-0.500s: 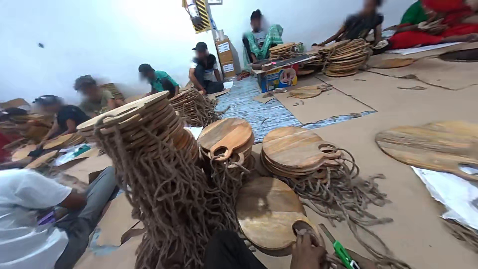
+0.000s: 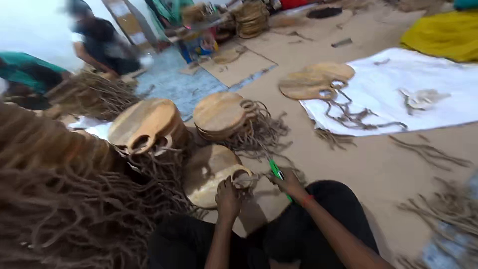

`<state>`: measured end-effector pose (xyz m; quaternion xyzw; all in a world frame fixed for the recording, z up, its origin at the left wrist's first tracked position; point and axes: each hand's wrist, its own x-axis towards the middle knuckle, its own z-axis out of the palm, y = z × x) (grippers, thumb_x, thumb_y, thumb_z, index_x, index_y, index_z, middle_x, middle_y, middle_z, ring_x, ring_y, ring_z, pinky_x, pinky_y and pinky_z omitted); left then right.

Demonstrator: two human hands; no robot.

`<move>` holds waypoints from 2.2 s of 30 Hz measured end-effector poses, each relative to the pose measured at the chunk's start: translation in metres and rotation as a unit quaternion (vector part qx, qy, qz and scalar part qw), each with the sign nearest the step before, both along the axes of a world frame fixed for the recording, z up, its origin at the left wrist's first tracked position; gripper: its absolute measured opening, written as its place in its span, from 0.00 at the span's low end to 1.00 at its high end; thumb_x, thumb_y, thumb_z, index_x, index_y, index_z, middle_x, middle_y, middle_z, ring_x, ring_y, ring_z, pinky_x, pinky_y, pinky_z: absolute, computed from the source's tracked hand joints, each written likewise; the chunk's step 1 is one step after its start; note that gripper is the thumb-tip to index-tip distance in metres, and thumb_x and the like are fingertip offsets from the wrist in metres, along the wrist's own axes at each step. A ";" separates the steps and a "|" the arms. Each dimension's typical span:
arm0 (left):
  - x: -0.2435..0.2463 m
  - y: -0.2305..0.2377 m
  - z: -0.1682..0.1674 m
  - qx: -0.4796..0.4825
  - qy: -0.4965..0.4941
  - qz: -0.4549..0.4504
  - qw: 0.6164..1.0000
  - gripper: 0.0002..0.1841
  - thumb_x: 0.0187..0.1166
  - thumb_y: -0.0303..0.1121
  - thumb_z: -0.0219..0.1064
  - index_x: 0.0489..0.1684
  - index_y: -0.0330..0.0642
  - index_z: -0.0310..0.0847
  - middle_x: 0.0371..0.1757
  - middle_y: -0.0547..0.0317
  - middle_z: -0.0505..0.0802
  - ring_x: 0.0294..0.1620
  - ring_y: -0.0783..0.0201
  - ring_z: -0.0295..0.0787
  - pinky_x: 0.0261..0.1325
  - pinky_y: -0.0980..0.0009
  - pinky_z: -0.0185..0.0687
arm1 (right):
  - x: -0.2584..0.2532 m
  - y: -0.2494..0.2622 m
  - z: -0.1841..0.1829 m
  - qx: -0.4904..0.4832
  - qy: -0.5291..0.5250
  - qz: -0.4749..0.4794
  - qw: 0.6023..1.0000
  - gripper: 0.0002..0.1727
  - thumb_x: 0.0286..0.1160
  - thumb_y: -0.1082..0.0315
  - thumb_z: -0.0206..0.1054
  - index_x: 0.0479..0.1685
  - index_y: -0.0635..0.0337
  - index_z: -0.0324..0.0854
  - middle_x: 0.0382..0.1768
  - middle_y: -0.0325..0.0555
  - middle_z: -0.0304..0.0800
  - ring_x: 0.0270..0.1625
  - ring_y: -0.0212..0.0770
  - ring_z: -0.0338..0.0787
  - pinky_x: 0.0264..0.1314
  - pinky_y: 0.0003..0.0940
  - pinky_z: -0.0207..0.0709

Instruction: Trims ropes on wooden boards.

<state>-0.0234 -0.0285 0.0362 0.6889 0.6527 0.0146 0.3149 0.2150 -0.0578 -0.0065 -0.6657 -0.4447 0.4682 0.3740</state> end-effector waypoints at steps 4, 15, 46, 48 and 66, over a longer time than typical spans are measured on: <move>0.025 -0.013 -0.013 0.131 -0.089 -0.139 0.978 0.36 0.77 0.50 0.71 0.83 0.41 0.72 0.83 0.45 0.77 0.88 0.45 0.65 0.90 0.41 0.51 | -0.007 -0.005 -0.004 0.030 -0.001 0.027 0.999 0.18 0.78 0.55 0.74 0.48 0.63 0.86 0.29 0.45 0.83 0.28 0.37 0.79 0.36 0.38 0.76; 0.056 -0.037 -0.042 -0.169 -0.382 -0.016 0.908 0.21 0.93 0.43 0.50 0.65 0.33 0.74 0.28 0.59 0.80 0.26 0.65 0.81 0.38 0.65 0.85 | -0.023 0.007 -0.014 -0.065 -0.028 -0.023 0.997 0.23 0.68 0.46 0.78 0.29 0.59 0.82 0.22 0.41 0.78 0.26 0.39 0.78 0.36 0.44 0.74; 0.009 0.003 0.002 0.071 -0.336 0.069 0.937 0.13 0.74 0.28 0.75 0.53 0.36 0.86 0.45 0.55 0.94 0.33 0.66 0.89 0.42 0.68 0.88 | -0.060 -0.028 0.014 -0.140 0.239 0.077 0.958 0.19 0.93 0.55 0.47 0.65 0.55 0.76 0.34 0.35 0.81 0.21 0.28 0.74 0.22 0.22 0.69; 0.012 -0.001 0.003 0.093 -0.315 0.053 0.943 0.13 0.72 0.28 0.77 0.52 0.37 0.86 0.47 0.55 0.93 0.31 0.67 0.88 0.41 0.68 0.87 | -0.057 -0.024 0.019 -0.124 0.240 0.073 0.960 0.18 0.93 0.56 0.47 0.64 0.56 0.76 0.31 0.34 0.79 0.20 0.27 0.73 0.21 0.21 0.68; 0.031 -0.017 -0.018 0.141 -0.412 0.021 0.900 0.11 0.82 0.35 0.66 0.48 0.38 0.89 0.38 0.60 0.90 0.28 0.73 0.82 0.35 0.76 0.81 | -0.067 -0.027 0.017 -0.096 0.257 0.007 0.962 0.32 0.95 0.42 0.37 0.24 0.51 0.71 0.14 0.31 0.67 0.13 0.28 0.66 0.16 0.23 0.64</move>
